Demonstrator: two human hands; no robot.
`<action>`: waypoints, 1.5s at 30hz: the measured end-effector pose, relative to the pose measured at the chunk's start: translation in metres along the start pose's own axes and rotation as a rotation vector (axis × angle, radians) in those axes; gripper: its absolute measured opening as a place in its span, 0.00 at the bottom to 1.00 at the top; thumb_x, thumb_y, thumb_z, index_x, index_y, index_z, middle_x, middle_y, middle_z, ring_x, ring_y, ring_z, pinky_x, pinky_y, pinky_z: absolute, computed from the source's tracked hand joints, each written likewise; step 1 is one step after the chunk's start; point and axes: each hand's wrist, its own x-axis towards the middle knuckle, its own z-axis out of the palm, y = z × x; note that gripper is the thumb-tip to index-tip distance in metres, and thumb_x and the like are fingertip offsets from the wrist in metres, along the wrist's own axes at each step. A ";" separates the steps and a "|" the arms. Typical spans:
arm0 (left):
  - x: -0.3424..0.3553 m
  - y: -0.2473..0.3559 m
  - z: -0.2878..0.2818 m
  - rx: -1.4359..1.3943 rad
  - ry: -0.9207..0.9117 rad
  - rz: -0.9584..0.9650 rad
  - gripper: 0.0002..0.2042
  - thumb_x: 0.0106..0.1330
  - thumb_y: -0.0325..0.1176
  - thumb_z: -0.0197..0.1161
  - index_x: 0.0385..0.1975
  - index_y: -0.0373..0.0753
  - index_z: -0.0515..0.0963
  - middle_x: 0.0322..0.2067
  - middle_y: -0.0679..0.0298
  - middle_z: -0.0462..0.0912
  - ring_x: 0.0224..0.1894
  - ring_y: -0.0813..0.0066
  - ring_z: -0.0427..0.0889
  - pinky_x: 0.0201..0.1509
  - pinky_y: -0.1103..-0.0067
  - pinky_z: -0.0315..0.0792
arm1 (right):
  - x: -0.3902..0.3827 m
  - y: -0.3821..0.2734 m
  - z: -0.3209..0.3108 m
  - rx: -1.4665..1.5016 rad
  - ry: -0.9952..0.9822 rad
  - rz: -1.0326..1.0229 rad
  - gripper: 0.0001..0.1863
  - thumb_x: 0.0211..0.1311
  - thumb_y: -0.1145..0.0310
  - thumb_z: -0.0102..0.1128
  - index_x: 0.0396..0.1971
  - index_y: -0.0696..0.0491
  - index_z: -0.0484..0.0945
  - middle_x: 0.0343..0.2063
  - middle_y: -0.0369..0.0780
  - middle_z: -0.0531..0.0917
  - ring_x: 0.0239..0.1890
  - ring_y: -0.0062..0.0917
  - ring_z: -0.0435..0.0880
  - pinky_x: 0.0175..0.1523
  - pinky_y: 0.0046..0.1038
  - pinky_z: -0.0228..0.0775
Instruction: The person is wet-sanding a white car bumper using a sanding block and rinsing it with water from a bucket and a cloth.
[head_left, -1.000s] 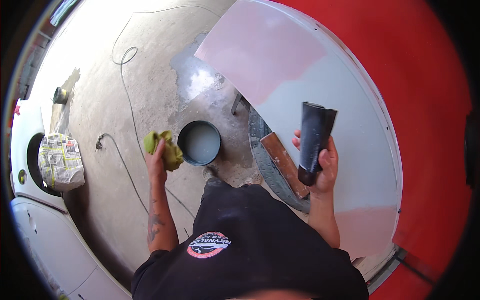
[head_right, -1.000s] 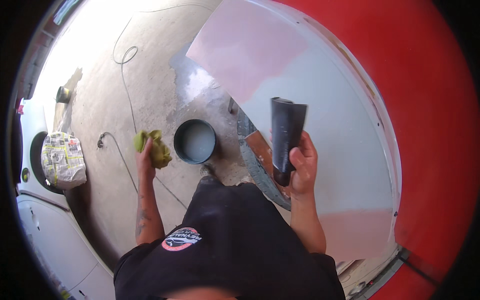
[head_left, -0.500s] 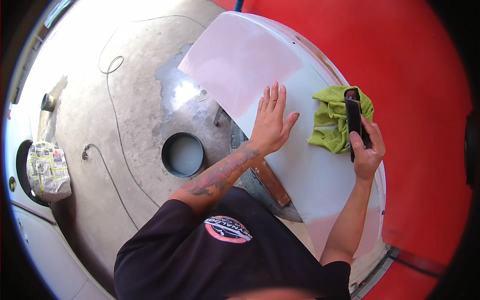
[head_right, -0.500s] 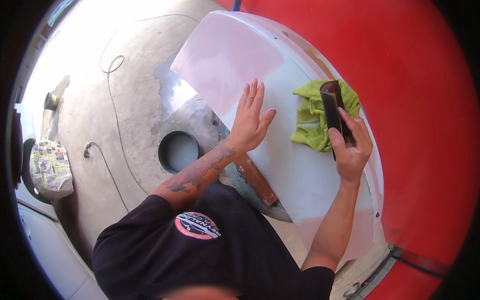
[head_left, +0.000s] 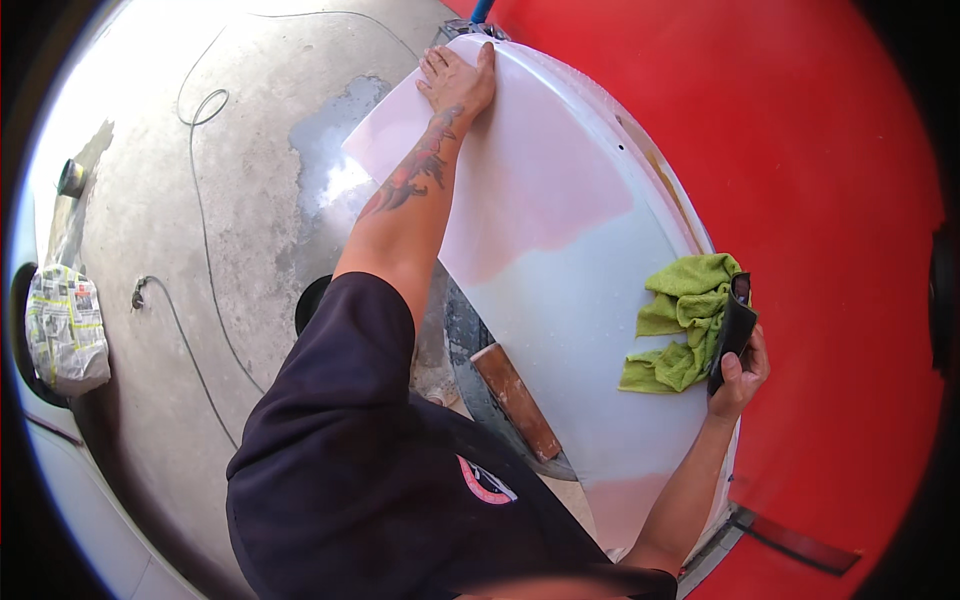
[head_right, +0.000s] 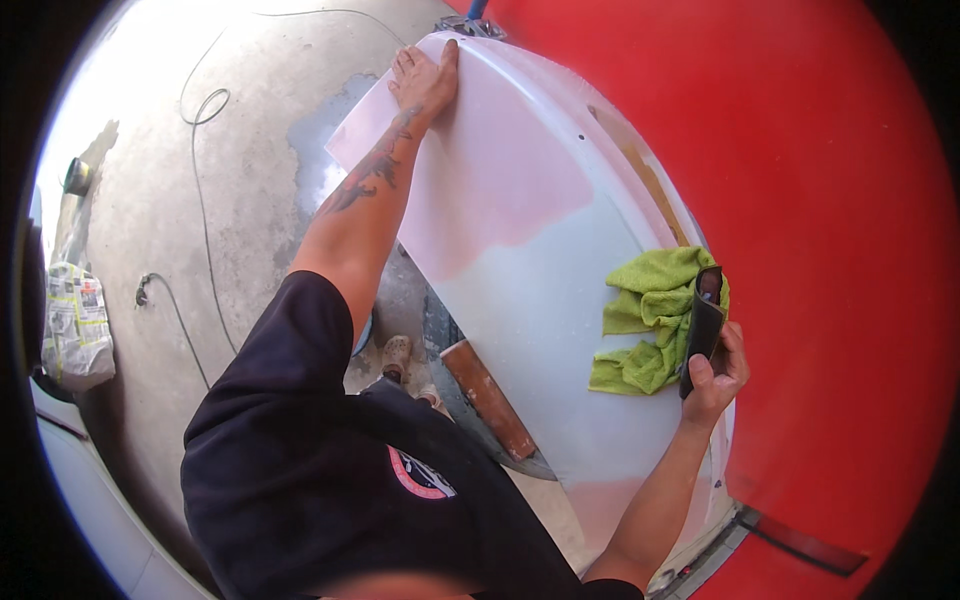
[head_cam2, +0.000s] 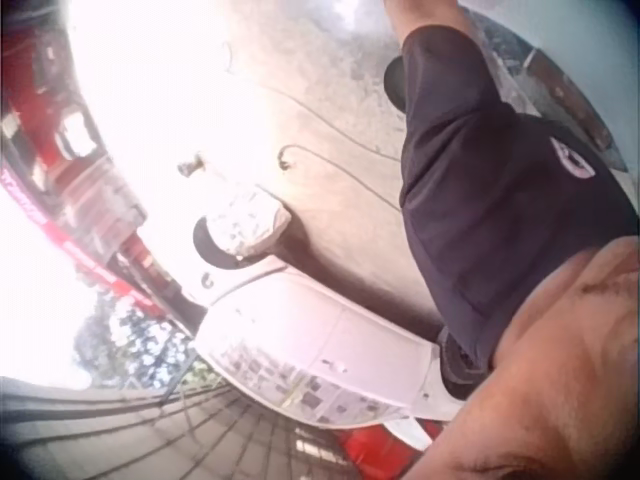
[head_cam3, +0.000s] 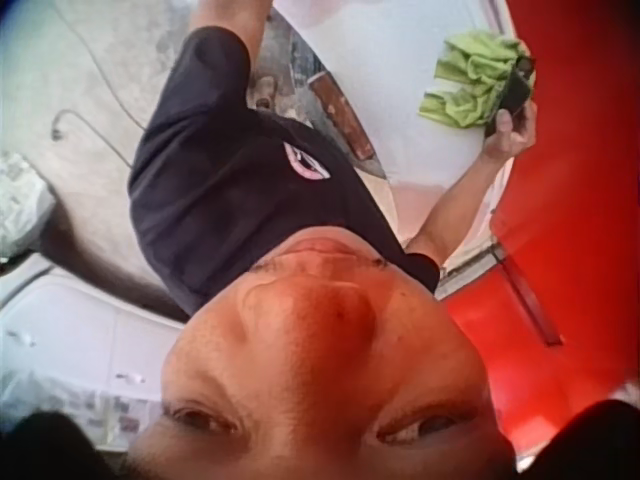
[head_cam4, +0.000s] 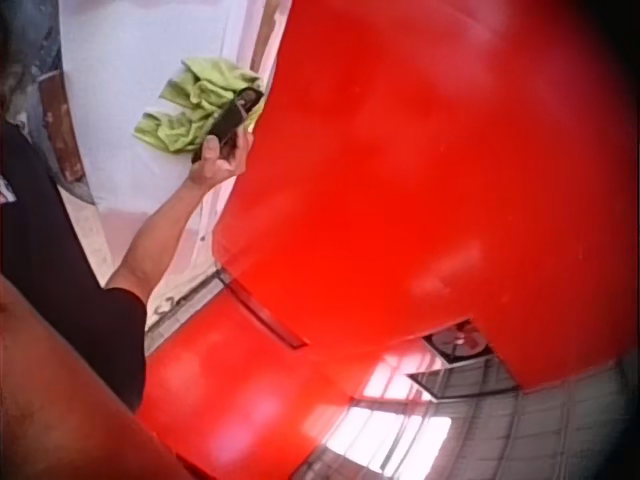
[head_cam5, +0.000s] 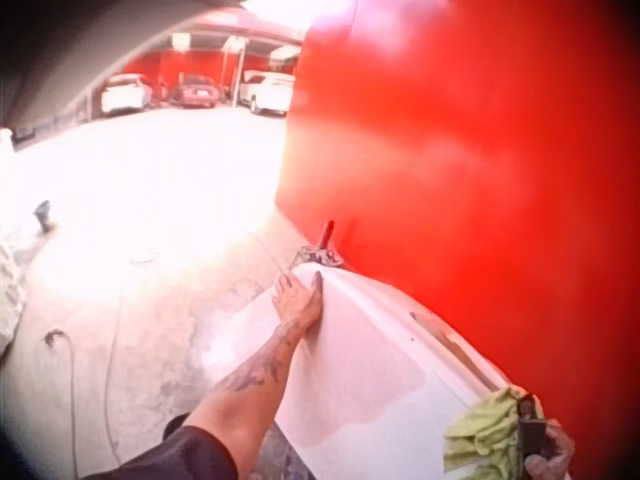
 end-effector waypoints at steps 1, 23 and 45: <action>0.001 -0.001 0.003 0.002 0.051 0.017 0.50 0.72 0.69 0.43 0.77 0.26 0.48 0.79 0.43 0.47 0.82 0.50 0.41 0.82 0.55 0.36 | 0.000 0.003 0.000 -0.002 -0.007 0.013 0.30 0.54 0.57 0.74 0.51 0.62 0.80 0.44 0.38 0.76 0.45 0.24 0.75 0.53 0.25 0.65; -0.158 0.026 0.029 0.025 0.073 0.287 0.48 0.73 0.63 0.48 0.76 0.22 0.48 0.77 0.38 0.48 0.81 0.43 0.42 0.82 0.54 0.37 | 0.002 0.011 -0.007 -0.010 -0.036 -0.043 0.32 0.59 0.58 0.69 0.57 0.65 0.77 0.51 0.42 0.79 0.53 0.27 0.78 0.62 0.29 0.66; -0.341 0.001 0.027 0.067 -0.204 0.651 0.51 0.69 0.59 0.60 0.76 0.22 0.45 0.78 0.35 0.41 0.81 0.37 0.37 0.80 0.47 0.33 | 0.007 0.002 0.006 -0.008 -0.024 -0.048 0.29 0.61 0.59 0.68 0.54 0.65 0.77 0.45 0.38 0.79 0.47 0.23 0.75 0.56 0.25 0.65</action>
